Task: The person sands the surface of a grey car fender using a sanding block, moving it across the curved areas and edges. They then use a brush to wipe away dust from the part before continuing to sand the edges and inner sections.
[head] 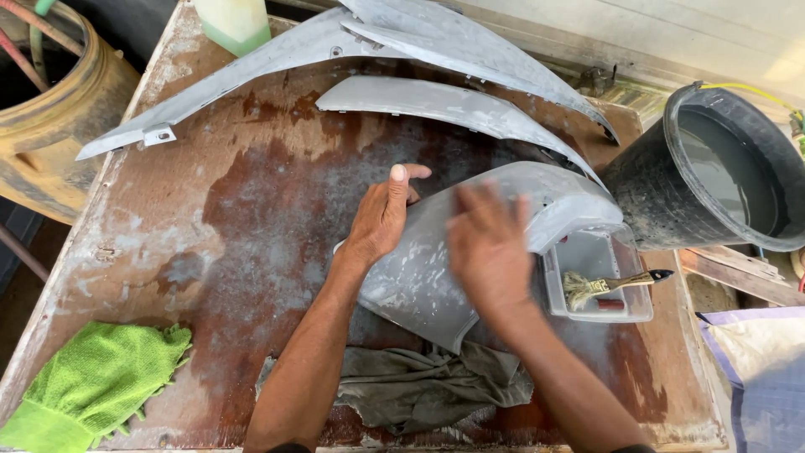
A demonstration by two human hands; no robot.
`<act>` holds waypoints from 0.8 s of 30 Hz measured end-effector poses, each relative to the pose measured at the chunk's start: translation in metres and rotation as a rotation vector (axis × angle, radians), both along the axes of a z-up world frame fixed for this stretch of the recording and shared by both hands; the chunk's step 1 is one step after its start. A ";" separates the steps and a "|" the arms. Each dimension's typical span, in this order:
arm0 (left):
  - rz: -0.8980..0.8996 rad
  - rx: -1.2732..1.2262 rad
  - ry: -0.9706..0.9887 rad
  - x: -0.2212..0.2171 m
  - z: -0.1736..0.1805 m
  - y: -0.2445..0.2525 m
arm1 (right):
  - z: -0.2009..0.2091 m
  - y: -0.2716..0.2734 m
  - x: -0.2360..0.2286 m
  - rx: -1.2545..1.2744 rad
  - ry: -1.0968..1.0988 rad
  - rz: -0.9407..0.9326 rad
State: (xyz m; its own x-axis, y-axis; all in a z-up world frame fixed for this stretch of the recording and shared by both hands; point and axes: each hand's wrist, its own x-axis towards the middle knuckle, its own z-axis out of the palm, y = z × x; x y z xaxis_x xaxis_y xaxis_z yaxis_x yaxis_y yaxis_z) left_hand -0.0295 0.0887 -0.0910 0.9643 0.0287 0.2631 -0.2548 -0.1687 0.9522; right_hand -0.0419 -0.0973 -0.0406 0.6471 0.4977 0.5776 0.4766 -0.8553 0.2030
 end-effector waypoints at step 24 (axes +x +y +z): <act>0.009 -0.033 -0.067 0.003 -0.005 -0.002 | -0.001 -0.013 0.025 -0.046 0.050 0.152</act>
State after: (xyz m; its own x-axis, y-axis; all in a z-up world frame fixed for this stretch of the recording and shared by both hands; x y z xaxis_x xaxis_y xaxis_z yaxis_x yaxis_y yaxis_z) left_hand -0.0269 0.0869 -0.0960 0.9441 0.0469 0.3263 -0.3172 -0.1404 0.9379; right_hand -0.0167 -0.1098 -0.0414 0.5898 0.6168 0.5213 0.6099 -0.7633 0.2132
